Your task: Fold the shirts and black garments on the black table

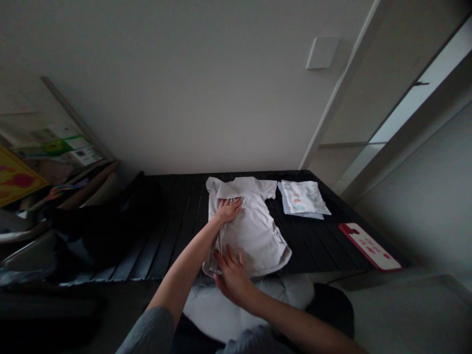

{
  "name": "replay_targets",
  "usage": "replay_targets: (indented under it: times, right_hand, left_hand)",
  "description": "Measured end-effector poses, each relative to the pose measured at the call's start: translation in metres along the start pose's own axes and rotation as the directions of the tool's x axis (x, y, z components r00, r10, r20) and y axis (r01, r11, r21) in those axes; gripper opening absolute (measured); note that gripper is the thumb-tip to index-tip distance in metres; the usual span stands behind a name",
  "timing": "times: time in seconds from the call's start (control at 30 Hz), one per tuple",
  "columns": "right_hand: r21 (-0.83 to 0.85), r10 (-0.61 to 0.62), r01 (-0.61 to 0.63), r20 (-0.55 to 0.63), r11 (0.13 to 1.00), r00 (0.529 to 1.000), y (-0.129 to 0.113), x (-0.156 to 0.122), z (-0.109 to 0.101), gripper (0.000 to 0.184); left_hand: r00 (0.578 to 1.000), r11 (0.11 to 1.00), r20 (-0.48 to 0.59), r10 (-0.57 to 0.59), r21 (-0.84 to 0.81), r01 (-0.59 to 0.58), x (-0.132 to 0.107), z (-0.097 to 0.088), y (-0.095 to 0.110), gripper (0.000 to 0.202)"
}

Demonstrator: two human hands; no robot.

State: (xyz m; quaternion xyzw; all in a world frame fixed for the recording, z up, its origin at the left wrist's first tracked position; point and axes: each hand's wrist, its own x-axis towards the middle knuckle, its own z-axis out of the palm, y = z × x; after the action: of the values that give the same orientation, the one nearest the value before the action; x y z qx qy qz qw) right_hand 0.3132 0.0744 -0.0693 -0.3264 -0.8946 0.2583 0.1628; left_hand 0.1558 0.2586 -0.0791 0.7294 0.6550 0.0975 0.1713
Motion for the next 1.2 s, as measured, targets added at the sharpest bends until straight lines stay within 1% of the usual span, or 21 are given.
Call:
replay_targets:
  times: [0.07,0.1,0.17,0.23,0.3,0.37,0.4,0.47,0.53,0.57,0.63,0.7,0.77,0.83,0.9,1.0,1.07,1.1,1.17,1.2]
  right_hand:
    - [0.008,-0.009,0.008,0.010,1.000,1.000,0.001,-0.001,-0.005,0.058]
    - [0.016,-0.014,0.013,0.010,1.000,1.000,0.001,0.000,-0.009,0.055]
    - [0.044,-0.019,0.020,-0.010,0.999,1.000,0.003,0.003,-0.019,0.045]
    - [0.076,-0.008,0.013,-0.063,0.997,0.998,0.007,0.010,-0.031,0.029]
    - [0.083,0.011,0.001,-0.139,0.997,0.990,0.015,0.020,-0.045,0.021]
    - [0.063,0.021,-0.007,-0.232,0.998,0.972,0.028,0.034,-0.060,0.022]
    - [0.050,0.020,-0.006,-0.282,0.999,0.959,0.036,0.042,-0.066,0.023]
    - [0.025,0.010,-0.001,-0.370,1.000,0.929,0.055,0.060,-0.078,0.024]
    - [-0.015,-0.007,0.001,-0.400,1.000,0.916,0.076,0.079,-0.087,0.025]
    - [-0.045,-0.012,-0.006,-0.392,0.999,0.920,0.086,0.089,-0.090,0.027]
    - [-0.119,-0.024,-0.017,-0.334,0.993,0.942,0.103,0.109,-0.094,0.030]
    - [-0.183,-0.020,-0.025,-0.243,0.983,0.970,0.116,0.127,-0.093,0.034]
    - [-0.218,0.000,-0.031,-0.139,0.975,0.990,0.123,0.144,-0.088,0.037]
    - [-0.230,0.018,-0.027,-0.038,0.973,0.999,0.124,0.160,-0.081,0.039]
    - [-0.231,0.011,0.003,0.057,0.973,0.998,0.123,0.176,-0.074,0.043]
    - [-0.233,-0.022,0.057,0.151,0.971,0.988,0.121,0.201,-0.069,0.054]
    - [-0.227,-0.023,0.054,0.136,0.972,0.990,0.122,0.218,-0.070,0.064]
    - [-0.217,-0.002,0.022,0.091,0.976,0.996,0.124,0.226,-0.072,0.067]
    - [-0.178,0.104,-0.111,-0.046,0.978,0.993,0.132,0.238,-0.078,0.067]
    - [-0.152,0.183,-0.199,-0.113,0.968,0.977,0.138,0.242,-0.081,0.067]
  left_hand:
    - [1.000,1.000,0.016,-0.004,-0.002,0.004,-0.002,-0.003,-0.001,0.049]
    - [1.000,1.000,0.018,0.010,-0.011,-0.010,-0.003,-0.006,0.000,0.048]
    - [0.998,0.997,-0.012,0.065,-0.044,-0.065,-0.009,-0.014,0.002,0.047]
    - [0.990,0.988,-0.066,0.127,-0.076,-0.132,-0.019,-0.021,0.006,0.046]
    - [0.981,0.983,-0.117,0.152,-0.088,-0.163,-0.034,-0.027,0.010,0.044]
    - [0.978,0.989,-0.178,0.109,-0.082,-0.125,-0.052,-0.032,0.015,0.042]
    - [0.975,0.994,-0.211,0.064,-0.073,-0.081,-0.062,-0.034,0.017,0.040]
    - [0.966,0.998,-0.251,-0.056,-0.034,0.049,-0.082,-0.037,0.022,0.038]
    - [0.957,0.984,-0.240,-0.166,0.024,0.176,-0.101,-0.038,0.027,0.035]
    - [0.952,0.973,-0.222,-0.209,0.048,0.225,-0.109,-0.039,0.030,0.034]
    - [0.946,0.953,-0.170,-0.277,0.073,0.292,-0.123,-0.038,0.037,0.032]
    - [0.935,0.934,-0.095,-0.341,0.080,0.349,-0.134,-0.038,0.043,0.033]
    - [0.920,0.915,-0.013,-0.391,0.101,0.390,-0.141,-0.037,0.050,0.036]
    - [0.915,0.912,0.053,-0.400,0.128,0.391,-0.145,-0.038,0.058,0.035]
    - [0.922,0.923,0.094,-0.375,0.135,0.361,-0.147,-0.041,0.066,0.031]
    - [0.934,0.938,0.109,-0.340,0.106,0.330,-0.148,-0.046,0.076,0.031]
    - [0.946,0.950,0.088,-0.312,0.061,0.308,-0.147,-0.048,0.080,0.030]
    - [0.956,0.959,0.077,-0.283,0.032,0.282,-0.147,-0.049,0.082,0.029]
    - [0.975,0.978,0.089,-0.205,-0.021,0.207,-0.147,-0.047,0.083,0.025]
    - [0.982,0.986,0.103,-0.159,-0.039,0.164,-0.148,-0.044,0.084,0.024]
